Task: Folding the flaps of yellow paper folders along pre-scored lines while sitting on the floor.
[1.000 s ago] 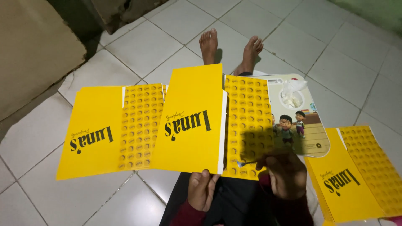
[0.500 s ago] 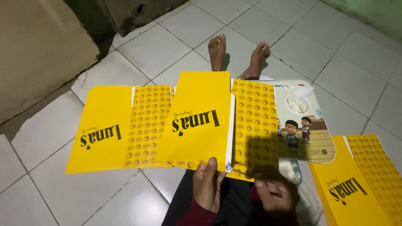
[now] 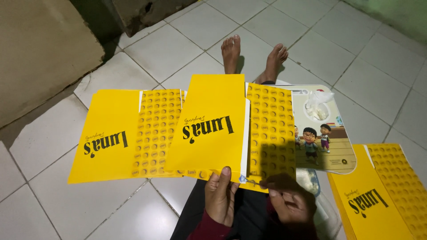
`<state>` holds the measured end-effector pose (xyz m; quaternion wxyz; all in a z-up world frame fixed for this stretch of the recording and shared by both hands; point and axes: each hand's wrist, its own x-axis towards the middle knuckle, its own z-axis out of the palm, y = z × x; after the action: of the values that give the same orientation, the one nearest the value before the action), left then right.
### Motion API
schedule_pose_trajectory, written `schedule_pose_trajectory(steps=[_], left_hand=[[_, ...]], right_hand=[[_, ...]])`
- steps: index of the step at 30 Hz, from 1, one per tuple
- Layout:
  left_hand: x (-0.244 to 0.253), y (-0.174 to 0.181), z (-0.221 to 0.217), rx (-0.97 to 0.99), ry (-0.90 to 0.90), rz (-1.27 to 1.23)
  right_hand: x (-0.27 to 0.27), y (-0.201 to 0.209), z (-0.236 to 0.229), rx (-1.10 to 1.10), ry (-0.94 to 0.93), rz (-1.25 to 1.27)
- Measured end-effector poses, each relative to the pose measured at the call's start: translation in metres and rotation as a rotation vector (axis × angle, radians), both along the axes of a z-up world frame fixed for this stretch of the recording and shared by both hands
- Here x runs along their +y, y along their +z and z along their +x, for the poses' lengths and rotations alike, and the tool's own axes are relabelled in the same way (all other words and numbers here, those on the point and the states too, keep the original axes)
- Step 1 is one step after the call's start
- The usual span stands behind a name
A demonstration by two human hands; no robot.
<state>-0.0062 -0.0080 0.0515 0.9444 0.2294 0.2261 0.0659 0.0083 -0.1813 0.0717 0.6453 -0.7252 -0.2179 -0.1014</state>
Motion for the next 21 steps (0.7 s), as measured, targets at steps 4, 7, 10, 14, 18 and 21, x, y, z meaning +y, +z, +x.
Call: schedule_pose_trajectory(steps=[4,7,10,14,18,21], left_hand=[[0.001,0.000,-0.001,0.021,-0.014,0.016],[0.001,0.000,0.000,0.023,-0.014,0.016],[-0.001,-0.001,0.000,0.003,-0.011,0.014],[-0.001,-0.006,0.000,-0.022,-0.009,0.031],[0.008,-0.025,0.000,0.039,-0.057,0.052],[0.018,-0.040,-0.003,0.008,-0.156,0.108]], right_hand=[[0.003,0.003,0.012,-0.130,0.034,0.018],[0.002,0.004,0.014,-0.182,0.016,-0.047],[-0.005,-0.007,-0.002,-0.056,-0.025,-0.051],[-0.013,-0.010,-0.013,-0.051,-0.072,-0.151],[-0.091,-0.056,-0.031,0.049,-0.294,-0.541],[-0.143,-0.079,-0.052,0.060,-0.188,0.335]])
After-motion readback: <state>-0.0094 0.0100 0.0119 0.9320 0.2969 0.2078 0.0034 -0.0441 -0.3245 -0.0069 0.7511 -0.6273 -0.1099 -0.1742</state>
